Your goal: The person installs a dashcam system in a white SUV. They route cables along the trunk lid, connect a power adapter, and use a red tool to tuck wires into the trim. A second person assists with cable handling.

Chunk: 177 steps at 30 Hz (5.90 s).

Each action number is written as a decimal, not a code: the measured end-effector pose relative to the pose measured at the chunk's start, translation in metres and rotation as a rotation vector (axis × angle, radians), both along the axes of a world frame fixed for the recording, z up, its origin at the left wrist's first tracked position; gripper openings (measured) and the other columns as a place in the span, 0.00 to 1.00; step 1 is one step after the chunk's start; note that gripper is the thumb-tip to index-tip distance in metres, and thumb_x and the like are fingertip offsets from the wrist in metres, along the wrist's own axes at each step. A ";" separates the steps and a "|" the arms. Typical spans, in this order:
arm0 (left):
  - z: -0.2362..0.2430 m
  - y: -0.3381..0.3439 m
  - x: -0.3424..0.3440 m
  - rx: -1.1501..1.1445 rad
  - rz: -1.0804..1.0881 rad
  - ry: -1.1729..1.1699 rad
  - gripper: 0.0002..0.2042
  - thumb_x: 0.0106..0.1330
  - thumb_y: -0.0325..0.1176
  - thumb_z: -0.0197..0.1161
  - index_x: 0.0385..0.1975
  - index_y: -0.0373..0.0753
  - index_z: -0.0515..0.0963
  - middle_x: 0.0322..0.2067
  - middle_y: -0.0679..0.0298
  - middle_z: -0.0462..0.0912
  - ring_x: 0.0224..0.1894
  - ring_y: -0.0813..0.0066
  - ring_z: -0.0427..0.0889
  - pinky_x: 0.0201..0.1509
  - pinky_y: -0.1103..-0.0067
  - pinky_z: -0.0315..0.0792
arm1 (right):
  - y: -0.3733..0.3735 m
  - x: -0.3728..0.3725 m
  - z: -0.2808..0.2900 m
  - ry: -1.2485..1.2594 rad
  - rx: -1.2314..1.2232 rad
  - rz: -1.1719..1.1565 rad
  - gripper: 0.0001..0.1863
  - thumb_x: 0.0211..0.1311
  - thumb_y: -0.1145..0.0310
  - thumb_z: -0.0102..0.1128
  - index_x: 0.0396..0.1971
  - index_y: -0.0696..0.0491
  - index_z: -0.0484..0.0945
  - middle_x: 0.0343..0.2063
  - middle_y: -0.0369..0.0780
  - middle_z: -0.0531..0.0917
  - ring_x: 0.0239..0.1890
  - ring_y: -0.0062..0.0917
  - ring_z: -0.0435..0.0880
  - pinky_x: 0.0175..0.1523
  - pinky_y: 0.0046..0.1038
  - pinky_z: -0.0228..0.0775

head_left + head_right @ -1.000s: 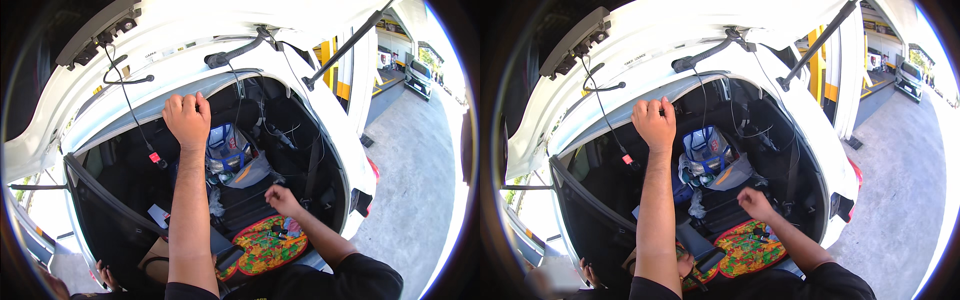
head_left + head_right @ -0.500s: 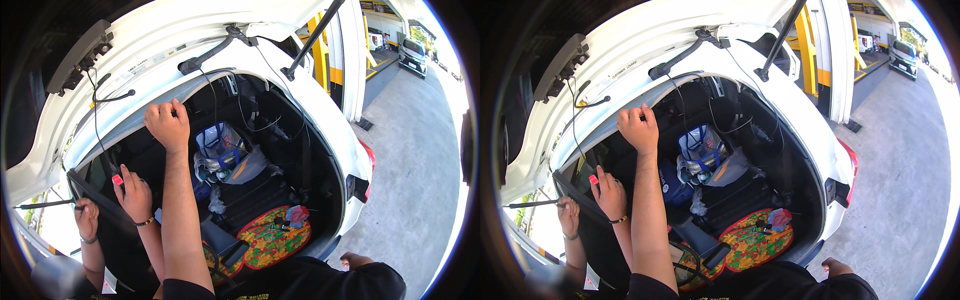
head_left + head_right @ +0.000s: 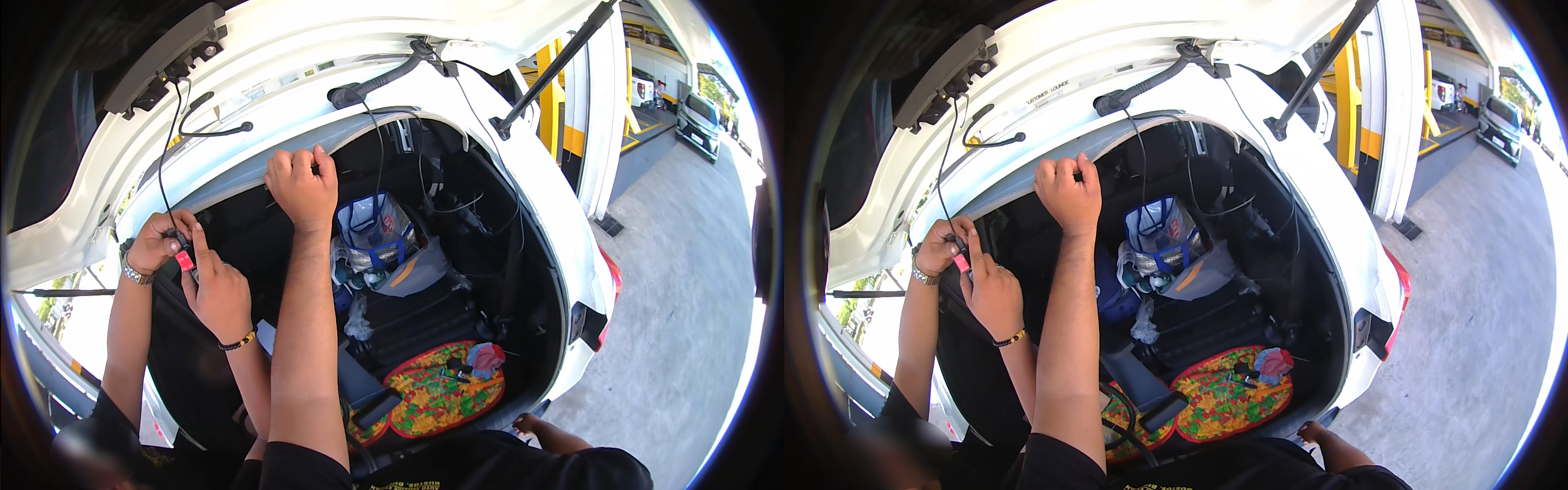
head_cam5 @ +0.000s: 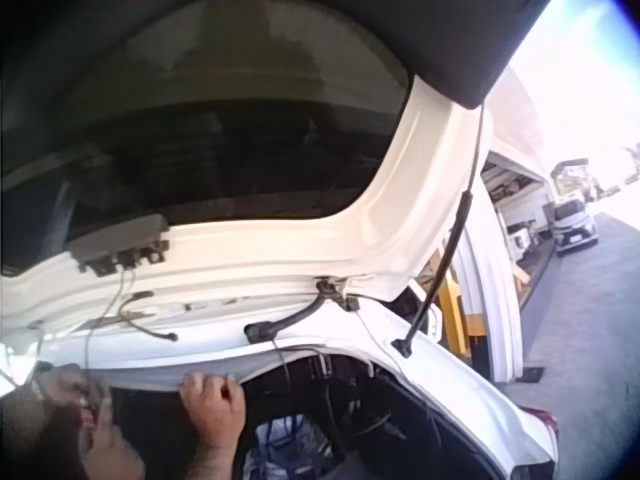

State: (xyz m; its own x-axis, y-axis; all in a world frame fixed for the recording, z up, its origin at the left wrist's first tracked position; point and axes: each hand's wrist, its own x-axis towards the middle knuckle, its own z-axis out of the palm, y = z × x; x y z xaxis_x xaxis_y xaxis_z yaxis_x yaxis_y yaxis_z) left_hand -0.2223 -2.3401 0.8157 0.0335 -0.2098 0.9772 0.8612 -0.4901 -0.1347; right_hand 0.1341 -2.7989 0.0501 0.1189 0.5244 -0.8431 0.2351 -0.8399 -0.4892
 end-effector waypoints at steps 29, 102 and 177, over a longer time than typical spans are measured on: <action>0.004 -0.013 -0.008 -0.004 -0.073 -0.012 0.11 0.63 0.34 0.70 0.25 0.41 0.74 0.31 0.60 0.72 0.37 0.57 0.74 0.41 0.62 0.67 | 0.030 0.008 0.069 0.058 0.049 0.021 0.13 0.70 0.62 0.64 0.49 0.52 0.83 0.41 0.39 0.89 0.47 0.29 0.88 0.51 0.35 0.81; 0.216 -0.004 -0.063 -0.442 0.258 -0.243 0.13 0.80 0.39 0.54 0.46 0.35 0.80 0.35 0.49 0.91 0.40 0.53 0.93 0.43 0.61 0.86 | 0.417 -0.283 1.035 -1.099 2.287 0.296 0.16 0.66 0.54 0.68 0.37 0.52 0.91 0.37 0.47 0.91 0.46 0.44 0.90 0.53 0.44 0.84; 0.252 0.045 -0.070 -0.542 0.409 -0.175 0.17 0.77 0.30 0.51 0.55 0.31 0.84 0.55 0.46 0.87 0.56 0.49 0.88 0.55 0.62 0.82 | 0.432 -0.264 1.090 -0.930 2.029 0.808 0.17 0.70 0.54 0.72 0.36 0.54 0.90 0.32 0.37 0.93 0.34 0.21 0.92 0.38 0.26 0.79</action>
